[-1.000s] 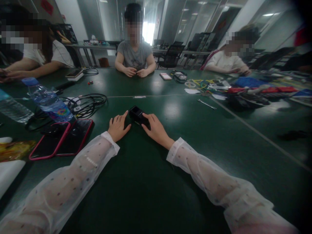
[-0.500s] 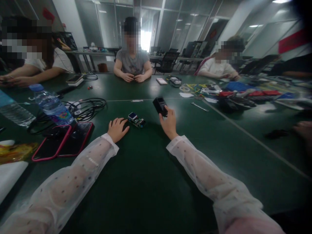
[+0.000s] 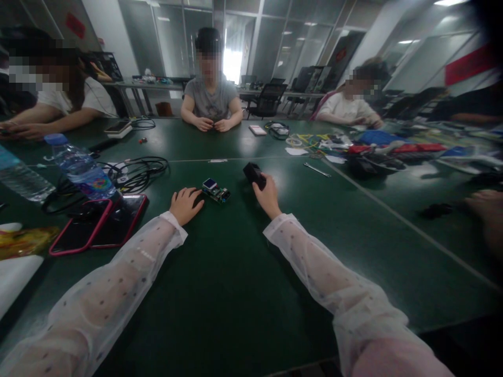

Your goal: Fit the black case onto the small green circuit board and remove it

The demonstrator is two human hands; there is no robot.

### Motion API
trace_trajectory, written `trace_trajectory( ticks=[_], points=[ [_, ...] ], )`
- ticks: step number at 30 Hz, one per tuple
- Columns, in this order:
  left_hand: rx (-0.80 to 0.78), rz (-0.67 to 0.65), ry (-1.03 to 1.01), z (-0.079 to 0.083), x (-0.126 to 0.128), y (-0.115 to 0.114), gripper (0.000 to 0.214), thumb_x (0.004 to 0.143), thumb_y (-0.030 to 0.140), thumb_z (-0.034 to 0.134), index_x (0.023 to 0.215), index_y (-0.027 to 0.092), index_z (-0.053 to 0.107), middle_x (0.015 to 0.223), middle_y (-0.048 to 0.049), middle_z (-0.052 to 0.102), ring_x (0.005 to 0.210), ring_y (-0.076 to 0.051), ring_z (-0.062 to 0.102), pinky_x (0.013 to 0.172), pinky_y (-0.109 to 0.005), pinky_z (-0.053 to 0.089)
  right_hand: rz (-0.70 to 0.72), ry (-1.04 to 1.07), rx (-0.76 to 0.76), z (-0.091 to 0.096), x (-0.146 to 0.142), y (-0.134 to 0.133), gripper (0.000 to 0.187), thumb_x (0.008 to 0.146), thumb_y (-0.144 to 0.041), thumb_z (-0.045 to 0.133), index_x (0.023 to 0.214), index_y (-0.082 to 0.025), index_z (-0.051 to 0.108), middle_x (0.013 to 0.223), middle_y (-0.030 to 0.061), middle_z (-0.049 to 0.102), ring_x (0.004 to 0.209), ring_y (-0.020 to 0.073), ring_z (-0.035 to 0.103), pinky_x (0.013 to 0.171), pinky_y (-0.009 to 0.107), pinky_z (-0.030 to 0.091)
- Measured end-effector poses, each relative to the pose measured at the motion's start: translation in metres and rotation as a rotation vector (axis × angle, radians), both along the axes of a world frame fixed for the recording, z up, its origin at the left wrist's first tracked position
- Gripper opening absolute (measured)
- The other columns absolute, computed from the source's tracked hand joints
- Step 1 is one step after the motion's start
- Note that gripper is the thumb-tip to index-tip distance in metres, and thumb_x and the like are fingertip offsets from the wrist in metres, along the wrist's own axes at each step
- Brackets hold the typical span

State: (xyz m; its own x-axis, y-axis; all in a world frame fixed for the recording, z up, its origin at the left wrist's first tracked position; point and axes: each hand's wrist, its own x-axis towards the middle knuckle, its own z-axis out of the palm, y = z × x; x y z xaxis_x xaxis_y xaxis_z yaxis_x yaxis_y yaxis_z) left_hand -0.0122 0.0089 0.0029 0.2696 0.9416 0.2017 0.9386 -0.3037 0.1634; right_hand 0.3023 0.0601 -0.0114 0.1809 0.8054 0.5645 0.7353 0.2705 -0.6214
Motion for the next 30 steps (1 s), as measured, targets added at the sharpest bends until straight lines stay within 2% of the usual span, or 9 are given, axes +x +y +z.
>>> trace_trajectory(
  ticks=[12,22,30],
  points=[
    [0.044,0.024,0.011,0.000,0.002,0.000,0.046,0.098,0.048,0.041,0.137,0.027,0.051,0.142,-0.0086,0.050,0.132,-0.030,0.041,0.106,-0.052,0.033,0.092,-0.150,-0.004,0.005,-0.008,-0.006,0.048,0.086,-0.030,0.055,0.132,-0.015,0.049,0.118,0.0172,0.057,0.107,0.0303,0.059,0.091,0.052,0.051],
    [0.050,0.016,-0.017,-0.003,0.002,0.000,0.050,0.098,0.047,0.040,0.142,0.023,0.045,0.142,-0.0107,0.051,0.132,-0.031,0.041,0.108,-0.057,0.031,0.190,-0.281,0.006,0.010,-0.016,-0.012,0.049,0.089,-0.028,0.052,0.136,-0.015,0.046,0.120,0.0169,0.054,0.112,0.0312,0.055,0.094,0.053,0.050],
    [0.047,0.008,0.000,0.000,0.003,-0.002,0.048,0.098,0.046,0.040,0.142,0.027,0.047,0.143,-0.0094,0.050,0.132,-0.032,0.041,0.108,-0.057,0.031,0.219,-0.345,0.006,0.010,-0.017,-0.014,0.048,0.089,-0.027,0.052,0.136,-0.014,0.047,0.119,0.0164,0.054,0.110,0.0306,0.055,0.095,0.050,0.051]
  ],
)
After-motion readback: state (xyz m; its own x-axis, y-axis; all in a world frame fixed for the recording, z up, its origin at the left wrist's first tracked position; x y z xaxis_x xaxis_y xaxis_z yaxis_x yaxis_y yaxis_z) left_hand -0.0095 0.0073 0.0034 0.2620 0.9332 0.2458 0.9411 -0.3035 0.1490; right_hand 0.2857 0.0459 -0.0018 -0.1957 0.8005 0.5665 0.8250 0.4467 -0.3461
